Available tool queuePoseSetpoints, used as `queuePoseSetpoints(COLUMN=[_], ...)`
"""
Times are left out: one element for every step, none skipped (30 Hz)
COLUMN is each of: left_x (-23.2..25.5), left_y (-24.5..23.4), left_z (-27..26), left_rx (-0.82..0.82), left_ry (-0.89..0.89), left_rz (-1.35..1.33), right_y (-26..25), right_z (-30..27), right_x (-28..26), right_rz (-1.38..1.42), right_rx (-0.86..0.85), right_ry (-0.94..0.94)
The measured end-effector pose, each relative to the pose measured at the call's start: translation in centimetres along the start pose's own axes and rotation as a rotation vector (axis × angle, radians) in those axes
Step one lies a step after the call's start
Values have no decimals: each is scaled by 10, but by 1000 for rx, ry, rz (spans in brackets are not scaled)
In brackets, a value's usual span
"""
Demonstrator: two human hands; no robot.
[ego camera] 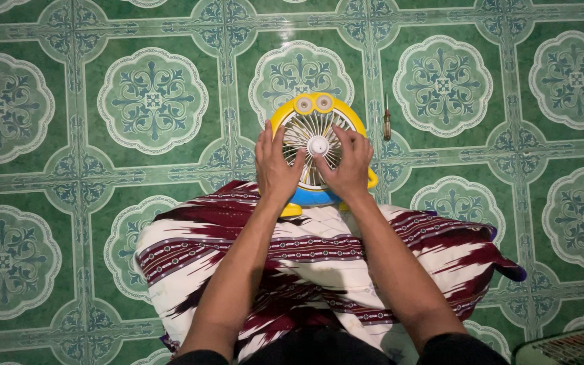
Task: The person removes the central cap from a small electric fan, then uses a screwdriver to loosen screws on the fan's base. The fan remains disassembled at the end of the clip.
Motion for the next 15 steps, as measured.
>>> queuePoseSetpoints(left_x=[1, 1, 1, 2, 2, 2, 2, 2, 2, 2, 2, 2, 2, 2, 2], left_y=[-1, -1, -1, -2, -2, -2, -2, -2, -2, -2, -2, -2, -2, -2, -2], left_z=[0, 0, -1, -1, -1, -1, -1, -1, -1, -1, -1, -1, -1, -1, -1], left_rx=[4, 9, 13, 15, 18, 20, 30, 40, 49, 45, 43, 41, 46, 51, 57], left_ry=[1, 3, 3, 6, 8, 11, 21, 32, 42, 38, 34, 31, 32, 34, 36], left_rz=[-5, -10, -15, -21, -28, -34, -28, -22, -17, -15, -12, -8, -10, -12, -14], right_y=[0, 1, 2, 2, 3, 4, 3, 3, 2, 2, 2, 2, 2, 2, 2], right_z=[1, 2, 2, 1, 1, 1, 0, 0, -1, -2, -2, -2, -1, -1, 1], right_x=[-1, -2, -2, -2, -1, 1, 3, 5, 7, 8, 7, 6, 4, 1, -2], right_rz=[2, 4, 7, 0, -6, -13, -4, 5, 14, 22, 32, 42, 19, -5, -28], right_rx=[-6, -11, -18, -13, -8, -3, -2, -2, -1, 3, 7, 12, 11, 10, 10], right_ry=[6, 12, 18, 19, 20, 21, 15, 9, 4, 10, 15, 19, 16, 12, 8])
Point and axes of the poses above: each hand's wrist, its own z-axis towards the middle knuckle, its own y-axis out of the palm, x = y × z, the point moved 1 cm from there along z, towards the middle knuckle, and after that the axes turned 6 degrees about z, right-handed, at the moved point
